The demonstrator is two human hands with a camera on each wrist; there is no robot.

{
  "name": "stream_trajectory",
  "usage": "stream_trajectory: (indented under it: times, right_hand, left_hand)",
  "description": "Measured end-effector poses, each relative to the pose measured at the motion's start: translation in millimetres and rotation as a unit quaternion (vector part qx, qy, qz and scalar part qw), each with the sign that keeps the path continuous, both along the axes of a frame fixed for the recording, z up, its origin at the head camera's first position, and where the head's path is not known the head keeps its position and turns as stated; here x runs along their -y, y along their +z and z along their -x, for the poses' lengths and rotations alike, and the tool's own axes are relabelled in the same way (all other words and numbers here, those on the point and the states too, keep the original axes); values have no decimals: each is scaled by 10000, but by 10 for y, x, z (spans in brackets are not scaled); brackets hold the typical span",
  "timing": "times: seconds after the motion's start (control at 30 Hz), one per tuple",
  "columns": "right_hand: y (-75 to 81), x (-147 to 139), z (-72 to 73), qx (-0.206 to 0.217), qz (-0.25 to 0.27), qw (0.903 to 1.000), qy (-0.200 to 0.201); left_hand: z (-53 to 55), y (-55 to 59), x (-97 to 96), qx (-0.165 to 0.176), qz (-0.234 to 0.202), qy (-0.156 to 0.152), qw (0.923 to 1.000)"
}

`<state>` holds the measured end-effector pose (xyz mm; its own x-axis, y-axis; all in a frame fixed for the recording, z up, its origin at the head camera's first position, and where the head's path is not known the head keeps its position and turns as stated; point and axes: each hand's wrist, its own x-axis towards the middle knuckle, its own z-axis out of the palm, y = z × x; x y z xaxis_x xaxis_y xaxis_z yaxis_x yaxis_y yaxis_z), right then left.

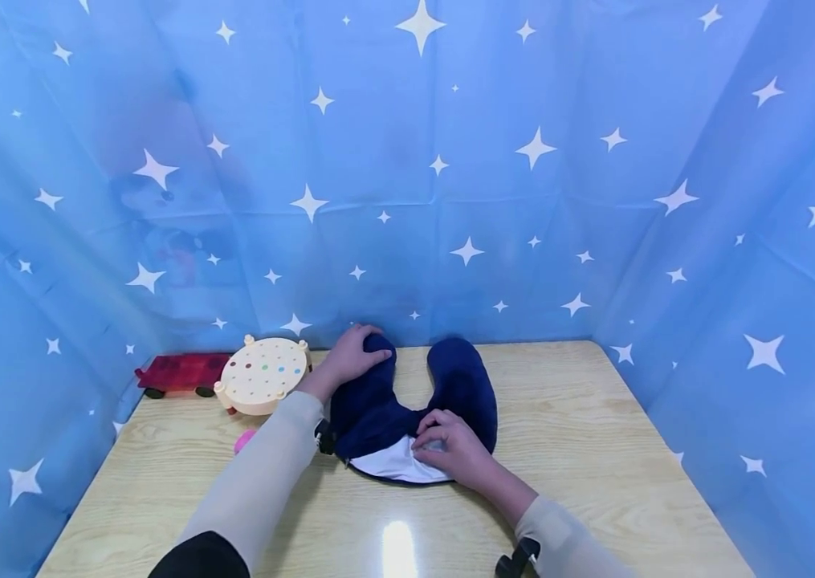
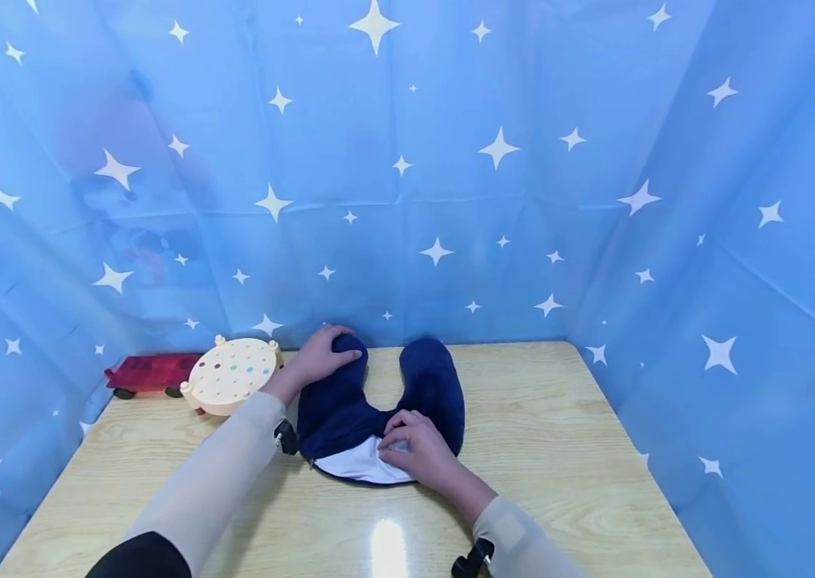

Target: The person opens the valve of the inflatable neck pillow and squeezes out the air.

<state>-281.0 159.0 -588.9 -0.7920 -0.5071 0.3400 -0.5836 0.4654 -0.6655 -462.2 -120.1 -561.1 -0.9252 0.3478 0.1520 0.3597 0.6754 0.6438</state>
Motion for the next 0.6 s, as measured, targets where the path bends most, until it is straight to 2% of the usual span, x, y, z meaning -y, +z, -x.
stream_trajectory:
  times: [0.13,0.2,0.33,0.6]
  right_hand:
    - [13,-9,2,26,-49,10000,-25]
    - [8,-12,3,38,-59,10000,-25]
    - [-12,-9,5,30,-50,10000,-1]
    - [-10,5,4,-54,0,10000,43]
  left_hand:
    - [-314,346,-39,-203,-68,-32,9998]
    - [-439,450,-50,-348,-62,-101,9993]
    - [-617,531,-29,-609,-63,-201,9979]
    - [-924,561,109,-865,-131,-513,9948]
